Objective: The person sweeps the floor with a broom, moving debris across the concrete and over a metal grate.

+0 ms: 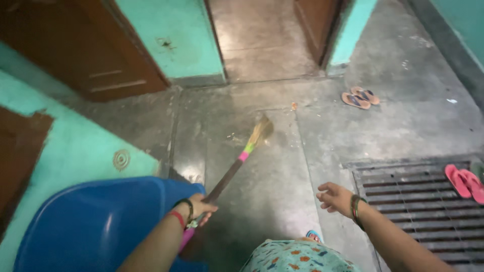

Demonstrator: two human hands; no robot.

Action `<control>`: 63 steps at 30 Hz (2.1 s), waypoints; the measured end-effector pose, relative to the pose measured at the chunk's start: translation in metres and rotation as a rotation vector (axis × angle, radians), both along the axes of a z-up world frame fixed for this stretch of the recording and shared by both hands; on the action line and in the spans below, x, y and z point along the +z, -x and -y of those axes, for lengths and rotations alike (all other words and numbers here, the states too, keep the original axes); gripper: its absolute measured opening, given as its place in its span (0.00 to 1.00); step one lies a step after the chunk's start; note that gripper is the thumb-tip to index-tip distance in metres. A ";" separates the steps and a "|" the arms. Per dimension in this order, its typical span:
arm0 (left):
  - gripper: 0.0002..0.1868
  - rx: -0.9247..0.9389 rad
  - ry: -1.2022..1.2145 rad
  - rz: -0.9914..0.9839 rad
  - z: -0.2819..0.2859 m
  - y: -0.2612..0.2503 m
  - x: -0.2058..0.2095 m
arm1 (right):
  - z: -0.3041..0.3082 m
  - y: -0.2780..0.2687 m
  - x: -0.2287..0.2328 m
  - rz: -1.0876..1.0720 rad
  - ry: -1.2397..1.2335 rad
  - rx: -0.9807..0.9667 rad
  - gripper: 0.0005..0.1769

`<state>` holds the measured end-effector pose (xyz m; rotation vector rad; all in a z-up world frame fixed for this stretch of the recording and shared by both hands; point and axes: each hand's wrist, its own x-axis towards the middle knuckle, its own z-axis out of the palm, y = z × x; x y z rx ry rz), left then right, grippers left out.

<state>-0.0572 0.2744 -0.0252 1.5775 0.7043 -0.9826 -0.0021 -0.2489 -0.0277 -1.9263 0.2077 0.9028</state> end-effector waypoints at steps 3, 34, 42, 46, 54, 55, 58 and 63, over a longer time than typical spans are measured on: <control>0.14 0.015 0.170 0.139 0.040 -0.001 0.006 | -0.022 -0.022 0.035 0.053 -0.010 0.133 0.31; 0.39 0.585 0.053 0.399 0.296 -0.018 -0.049 | 0.026 -0.134 0.078 -0.445 -0.116 0.496 0.26; 0.39 0.714 -0.054 0.320 0.260 0.020 -0.057 | 0.025 -0.142 0.065 -0.363 0.137 0.445 0.32; 0.32 0.786 -0.069 0.424 0.259 0.013 -0.053 | 0.016 -0.117 0.074 -0.128 0.268 0.462 0.30; 0.24 0.870 0.038 0.497 0.264 -0.017 -0.039 | 0.019 -0.115 0.099 -0.175 0.205 0.515 0.38; 0.24 0.863 0.037 0.488 0.266 -0.020 -0.036 | 0.020 -0.119 0.095 -0.198 0.166 0.531 0.39; 0.24 0.831 0.035 0.492 0.263 -0.019 -0.031 | 0.022 -0.133 0.074 -0.257 0.158 0.600 0.41; 0.24 0.861 0.046 0.482 0.255 -0.001 -0.039 | 0.018 -0.155 0.027 -0.206 0.153 0.598 0.34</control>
